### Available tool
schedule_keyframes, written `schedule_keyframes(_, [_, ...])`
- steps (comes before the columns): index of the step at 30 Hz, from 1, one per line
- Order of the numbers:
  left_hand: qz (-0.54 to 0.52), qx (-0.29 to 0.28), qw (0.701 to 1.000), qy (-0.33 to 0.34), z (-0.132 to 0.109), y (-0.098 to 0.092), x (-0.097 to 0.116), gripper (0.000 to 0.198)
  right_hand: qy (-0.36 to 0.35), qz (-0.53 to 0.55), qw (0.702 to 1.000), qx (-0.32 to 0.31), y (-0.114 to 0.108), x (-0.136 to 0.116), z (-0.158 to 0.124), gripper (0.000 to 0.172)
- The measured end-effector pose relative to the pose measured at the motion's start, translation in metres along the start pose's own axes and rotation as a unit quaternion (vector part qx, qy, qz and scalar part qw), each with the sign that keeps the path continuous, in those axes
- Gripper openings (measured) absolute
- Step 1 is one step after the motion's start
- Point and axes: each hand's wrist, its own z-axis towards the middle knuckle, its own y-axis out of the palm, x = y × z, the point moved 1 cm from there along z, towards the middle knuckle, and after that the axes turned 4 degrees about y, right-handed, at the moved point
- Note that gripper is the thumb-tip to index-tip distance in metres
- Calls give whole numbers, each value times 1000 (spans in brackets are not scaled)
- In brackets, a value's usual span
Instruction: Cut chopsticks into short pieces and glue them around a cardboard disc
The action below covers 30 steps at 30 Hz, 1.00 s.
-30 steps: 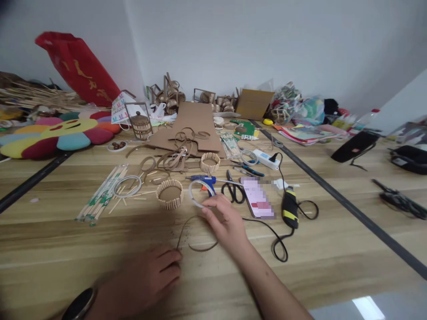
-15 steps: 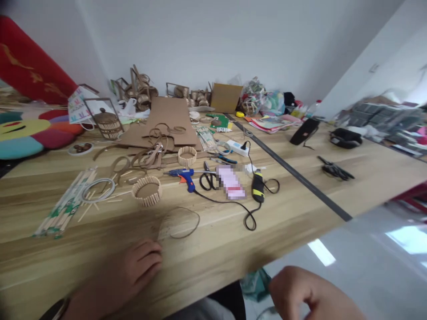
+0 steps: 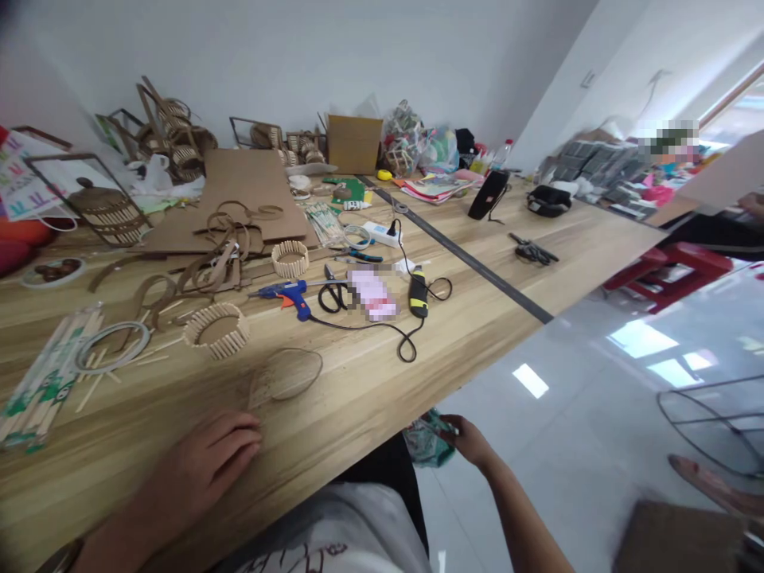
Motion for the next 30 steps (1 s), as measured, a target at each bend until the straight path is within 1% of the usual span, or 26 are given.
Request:
schedule_keyframes(2, [-3,11,1000,3,1,-1,1,21,-8,-33,999,19,-2,-4,3,37])
schedule_keyframes(3, [-8,15,1000,0,2,-1,1,20,-18,-48,999,14,-4,-9,1,34])
schedule_keyframes(5, [-26,20,999,-14,3,-3,3,19,-50,-74,996,-25,-10,-25,-11,25])
schedule_keyframes(7, [-50,31,998,-36,4,-5,4,17,-94,-91,986,-105,-16,-51,-34,19])
schedule_keyframes(8, [-61,39,996,-51,4,-7,5,15,-124,-97,973,-168,-19,-69,-49,22])
schedule_keyframes(9, [-72,50,994,-68,4,-8,5,13,-177,-98,942,-268,-20,-90,-66,28])
schedule_keyframes(10, [-84,59,991,-87,4,-10,5,12,-233,-77,908,-338,-22,-113,-84,35])
schedule_keyframes(11, [-96,64,988,-106,3,-12,5,12,-297,-43,883,-362,-24,-137,-100,39])
schedule_keyframes(13, [-124,64,979,-147,1,-15,5,13,-388,19,855,-345,-24,-185,-124,43])
schedule_keyframes(14, [-140,61,975,-162,0,-16,4,13,-423,37,848,-316,-20,-208,-131,39])
schedule_keyframes(15, [-155,59,970,-175,0,-17,4,13,-461,38,847,-264,-15,-229,-134,31])
schedule_keyframes(16, [-169,58,967,-184,-1,-18,4,14,-485,21,852,-194,-8,-247,-134,24])
schedule_keyframes(17, [-182,58,963,-188,0,-19,4,14,-510,-10,851,-123,1,-263,-130,28])
schedule_keyframes(18, [-194,61,961,-187,0,-20,5,14,-538,-45,838,-77,12,-277,-125,35])
schedule_keyframes(19, [-204,65,960,-178,1,-21,5,14,-572,-85,814,-58,23,-289,-118,40])
schedule_keyframes(20, [-212,70,960,-167,1,-22,6,16,-599,-124,790,-54,34,-298,-111,42])
schedule_keyframes(21, [-218,77,961,-154,2,-23,6,18,-607,-160,776,-57,43,-304,-104,38])
schedule_keyframes(22, [-218,84,962,-143,2,-23,6,20,-600,-197,772,-71,50,-309,-97,30])
schedule_keyframes(23, [-213,91,963,-139,2,-23,5,22,-583,-227,775,-87,53,-312,-91,21])
schedule_keyframes(24, [-203,97,964,-142,2,-22,4,24,-558,-249,786,-99,54,-313,-86,16])
schedule_keyframes(27, [-165,90,965,-185,0,-17,-2,26,-490,-266,823,-107,43,-308,-74,19])
schedule_keyframes(28, [-157,79,964,-200,-1,-14,-4,26,-476,-267,831,-106,36,-305,-69,20])
schedule_keyframes(30, [-148,52,963,-220,-1,-11,-6,27,-461,-279,835,-114,21,-299,-59,21])
